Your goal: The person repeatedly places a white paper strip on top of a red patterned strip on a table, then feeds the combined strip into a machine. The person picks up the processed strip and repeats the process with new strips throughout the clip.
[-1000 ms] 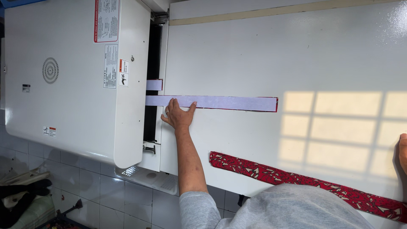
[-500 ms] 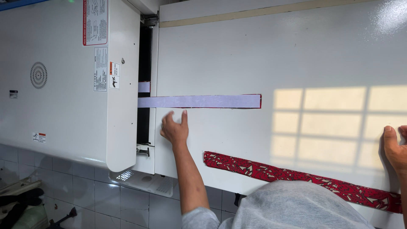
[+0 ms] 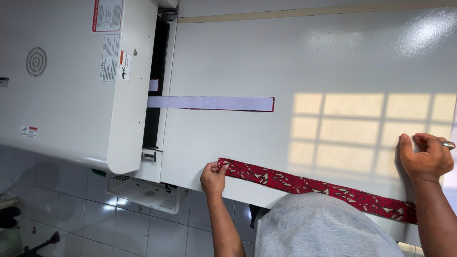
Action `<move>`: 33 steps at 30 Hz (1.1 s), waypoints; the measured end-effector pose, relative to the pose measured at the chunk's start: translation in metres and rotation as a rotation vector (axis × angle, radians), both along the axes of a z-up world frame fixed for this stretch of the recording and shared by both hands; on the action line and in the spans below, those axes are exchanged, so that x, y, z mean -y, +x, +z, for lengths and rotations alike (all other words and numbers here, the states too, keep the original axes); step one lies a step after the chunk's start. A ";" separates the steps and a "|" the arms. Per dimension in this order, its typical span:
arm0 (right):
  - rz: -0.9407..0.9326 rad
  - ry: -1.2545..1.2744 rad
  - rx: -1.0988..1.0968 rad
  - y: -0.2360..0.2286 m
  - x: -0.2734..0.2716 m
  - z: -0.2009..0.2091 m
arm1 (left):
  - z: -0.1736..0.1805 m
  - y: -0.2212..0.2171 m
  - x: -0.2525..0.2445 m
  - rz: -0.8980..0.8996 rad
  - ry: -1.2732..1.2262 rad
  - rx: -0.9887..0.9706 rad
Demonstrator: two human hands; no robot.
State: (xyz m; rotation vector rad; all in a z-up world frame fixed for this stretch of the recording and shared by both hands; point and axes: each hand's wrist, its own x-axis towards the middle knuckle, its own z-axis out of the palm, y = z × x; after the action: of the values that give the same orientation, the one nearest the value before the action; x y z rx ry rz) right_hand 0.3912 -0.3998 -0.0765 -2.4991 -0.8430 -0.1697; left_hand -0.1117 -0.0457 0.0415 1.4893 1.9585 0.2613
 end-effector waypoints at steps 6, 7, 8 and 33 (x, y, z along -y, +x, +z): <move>0.006 0.003 0.020 0.002 0.002 0.004 | -0.016 -0.010 0.019 -0.073 0.196 -0.084; 0.008 0.002 0.032 0.002 -0.001 0.004 | -0.020 -0.012 0.019 -0.106 0.239 -0.109; 0.010 0.001 0.043 0.002 -0.003 0.005 | -0.022 -0.013 0.021 -0.146 0.329 -0.127; 0.165 0.189 -0.158 -0.022 -0.033 0.036 | 0.105 0.028 0.057 -0.388 0.482 0.276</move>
State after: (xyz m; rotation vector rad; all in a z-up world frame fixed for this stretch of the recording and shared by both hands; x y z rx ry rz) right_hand 0.3689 -0.3667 -0.0402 -2.2235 -0.9175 0.0042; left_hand -0.0836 -0.1024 0.1462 1.9768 1.4090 0.7604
